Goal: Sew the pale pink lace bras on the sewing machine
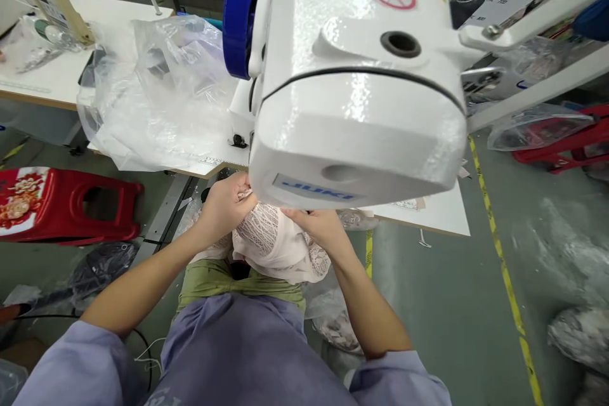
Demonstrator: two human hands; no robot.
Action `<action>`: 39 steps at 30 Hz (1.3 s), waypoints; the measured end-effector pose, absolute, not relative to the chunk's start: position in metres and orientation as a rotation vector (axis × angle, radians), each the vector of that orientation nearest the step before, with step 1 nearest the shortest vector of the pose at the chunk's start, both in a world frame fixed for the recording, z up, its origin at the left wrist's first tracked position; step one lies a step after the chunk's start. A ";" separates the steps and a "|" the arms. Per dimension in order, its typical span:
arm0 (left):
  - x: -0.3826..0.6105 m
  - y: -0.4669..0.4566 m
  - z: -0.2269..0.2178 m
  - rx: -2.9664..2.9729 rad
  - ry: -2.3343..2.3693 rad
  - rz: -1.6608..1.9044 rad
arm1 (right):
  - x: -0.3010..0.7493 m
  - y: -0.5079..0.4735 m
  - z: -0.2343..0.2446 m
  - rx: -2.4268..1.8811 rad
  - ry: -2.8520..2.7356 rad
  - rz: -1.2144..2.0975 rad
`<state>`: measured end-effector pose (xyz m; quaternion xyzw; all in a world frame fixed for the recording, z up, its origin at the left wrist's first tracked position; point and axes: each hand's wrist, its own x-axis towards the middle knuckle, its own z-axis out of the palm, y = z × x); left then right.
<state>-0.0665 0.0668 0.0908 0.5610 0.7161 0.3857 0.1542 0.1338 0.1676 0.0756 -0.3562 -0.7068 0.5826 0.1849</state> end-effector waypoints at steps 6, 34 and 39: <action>-0.066 0.068 0.090 1.649 2.062 1.080 | 0.133 0.165 0.077 -1.079 -1.949 1.650; -0.062 0.024 0.046 1.237 1.803 1.340 | 0.165 0.150 0.045 -1.002 -1.785 1.846; -0.019 -0.027 -0.053 1.570 1.811 1.082 | 0.162 0.137 0.049 -0.992 -1.712 1.900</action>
